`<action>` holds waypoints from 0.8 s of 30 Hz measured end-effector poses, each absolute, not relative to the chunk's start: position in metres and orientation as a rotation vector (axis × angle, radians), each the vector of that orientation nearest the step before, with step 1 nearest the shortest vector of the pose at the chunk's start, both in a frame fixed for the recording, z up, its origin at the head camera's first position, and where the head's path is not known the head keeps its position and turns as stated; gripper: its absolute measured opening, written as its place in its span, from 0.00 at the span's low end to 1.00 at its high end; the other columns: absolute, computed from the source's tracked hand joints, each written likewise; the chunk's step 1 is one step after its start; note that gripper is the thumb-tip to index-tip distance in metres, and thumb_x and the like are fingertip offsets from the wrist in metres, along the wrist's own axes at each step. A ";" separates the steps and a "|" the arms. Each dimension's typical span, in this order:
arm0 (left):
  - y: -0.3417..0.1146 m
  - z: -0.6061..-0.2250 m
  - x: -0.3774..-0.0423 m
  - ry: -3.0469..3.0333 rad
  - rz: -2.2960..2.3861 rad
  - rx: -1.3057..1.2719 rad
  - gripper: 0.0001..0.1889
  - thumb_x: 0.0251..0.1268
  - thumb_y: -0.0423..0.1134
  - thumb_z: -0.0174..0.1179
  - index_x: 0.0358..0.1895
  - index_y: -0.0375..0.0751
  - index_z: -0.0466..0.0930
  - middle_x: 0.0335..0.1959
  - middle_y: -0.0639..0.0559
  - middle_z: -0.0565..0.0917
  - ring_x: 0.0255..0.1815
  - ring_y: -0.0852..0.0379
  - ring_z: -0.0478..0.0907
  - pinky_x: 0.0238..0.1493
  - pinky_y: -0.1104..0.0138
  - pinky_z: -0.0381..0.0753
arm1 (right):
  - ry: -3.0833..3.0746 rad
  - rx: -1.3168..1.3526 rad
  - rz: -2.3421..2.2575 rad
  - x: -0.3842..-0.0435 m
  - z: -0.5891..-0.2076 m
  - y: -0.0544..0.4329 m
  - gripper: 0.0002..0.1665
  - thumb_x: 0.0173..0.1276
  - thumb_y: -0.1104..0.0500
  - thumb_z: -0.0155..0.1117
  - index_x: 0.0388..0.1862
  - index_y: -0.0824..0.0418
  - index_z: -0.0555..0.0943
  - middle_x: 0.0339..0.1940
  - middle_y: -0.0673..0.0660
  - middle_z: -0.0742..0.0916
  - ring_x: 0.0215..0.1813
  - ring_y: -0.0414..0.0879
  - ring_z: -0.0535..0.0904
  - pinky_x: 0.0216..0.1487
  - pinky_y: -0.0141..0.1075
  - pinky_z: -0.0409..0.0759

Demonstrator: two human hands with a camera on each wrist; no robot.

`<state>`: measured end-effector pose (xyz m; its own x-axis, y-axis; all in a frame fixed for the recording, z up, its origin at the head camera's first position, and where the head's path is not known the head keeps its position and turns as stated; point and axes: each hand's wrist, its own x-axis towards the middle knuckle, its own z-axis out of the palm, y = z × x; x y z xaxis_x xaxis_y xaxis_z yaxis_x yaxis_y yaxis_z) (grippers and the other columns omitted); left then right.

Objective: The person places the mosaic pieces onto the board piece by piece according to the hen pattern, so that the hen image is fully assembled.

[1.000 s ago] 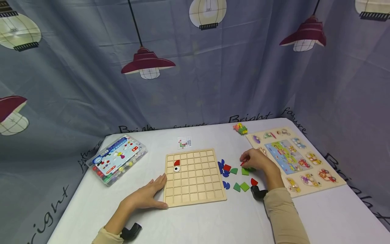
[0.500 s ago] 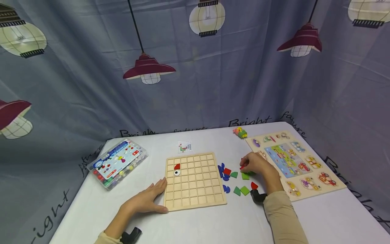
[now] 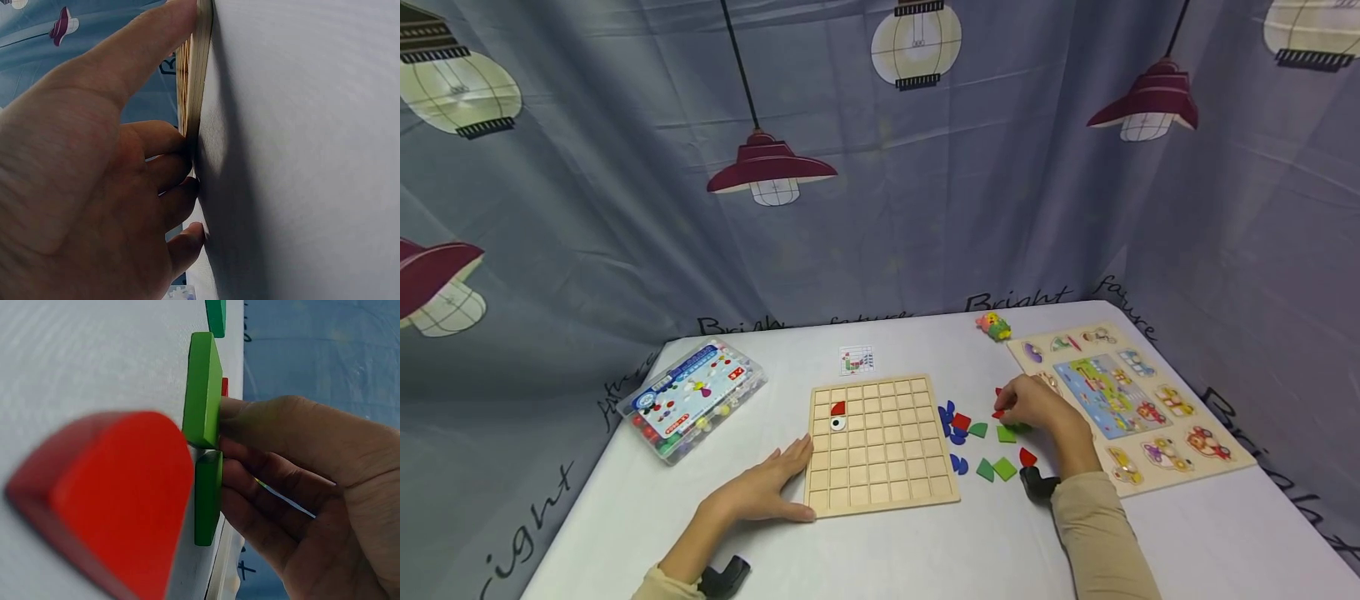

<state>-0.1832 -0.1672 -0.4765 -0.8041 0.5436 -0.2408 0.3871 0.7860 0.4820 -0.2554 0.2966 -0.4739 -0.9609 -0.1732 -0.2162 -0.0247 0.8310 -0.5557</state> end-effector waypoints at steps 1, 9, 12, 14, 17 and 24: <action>-0.167 -0.477 -0.183 2.608 0.590 0.702 0.59 0.47 0.66 0.68 0.76 0.36 0.51 0.80 0.43 0.49 0.81 0.45 0.47 0.80 0.50 0.47 | 2.760 -0.151 -0.827 -0.255 -0.474 0.296 0.09 0.54 0.64 0.74 0.35 0.62 0.87 0.34 0.54 0.87 0.35 0.45 0.77 0.40 0.37 0.83; -0.168 -0.477 -0.184 2.608 0.590 0.693 0.59 0.46 0.66 0.68 0.77 0.36 0.51 0.80 0.44 0.48 0.81 0.46 0.47 0.80 0.50 0.47 | 2.777 -0.123 -0.816 -0.253 -0.470 0.293 0.08 0.54 0.63 0.73 0.35 0.62 0.87 0.33 0.55 0.87 0.36 0.47 0.75 0.37 0.34 0.78; -0.167 -0.476 -0.185 2.608 0.583 0.700 0.59 0.47 0.66 0.68 0.77 0.37 0.51 0.80 0.44 0.48 0.81 0.46 0.47 0.80 0.50 0.47 | 2.776 -0.107 -0.821 -0.253 -0.469 0.293 0.09 0.54 0.62 0.74 0.35 0.62 0.87 0.33 0.54 0.87 0.36 0.47 0.76 0.37 0.34 0.78; -0.167 -0.476 -0.186 2.607 0.580 0.700 0.59 0.47 0.66 0.68 0.77 0.37 0.50 0.80 0.44 0.48 0.81 0.47 0.47 0.80 0.51 0.47 | 2.777 -0.107 -0.824 -0.253 -0.468 0.293 0.09 0.54 0.62 0.74 0.35 0.62 0.87 0.33 0.54 0.87 0.36 0.47 0.76 0.37 0.34 0.78; -0.167 -0.475 -0.186 2.607 0.582 0.695 0.59 0.47 0.65 0.69 0.77 0.36 0.51 0.80 0.44 0.48 0.81 0.47 0.47 0.80 0.51 0.47 | 2.777 -0.112 -0.831 -0.253 -0.468 0.293 0.09 0.54 0.62 0.74 0.35 0.62 0.87 0.32 0.55 0.87 0.36 0.47 0.76 0.36 0.34 0.77; -0.167 -0.476 -0.185 2.604 0.585 0.685 0.59 0.46 0.66 0.69 0.77 0.37 0.51 0.80 0.44 0.49 0.81 0.46 0.48 0.80 0.50 0.48 | 2.780 -0.122 -0.837 -0.254 -0.469 0.292 0.11 0.54 0.61 0.74 0.37 0.63 0.87 0.32 0.55 0.87 0.35 0.46 0.75 0.35 0.34 0.77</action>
<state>-0.1852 -0.1668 -0.4757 -0.8074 0.5326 -0.2540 0.3728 0.7941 0.4800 -0.2542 0.2924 -0.4695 -0.9688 -0.1468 -0.1998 -0.0120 0.8327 -0.5537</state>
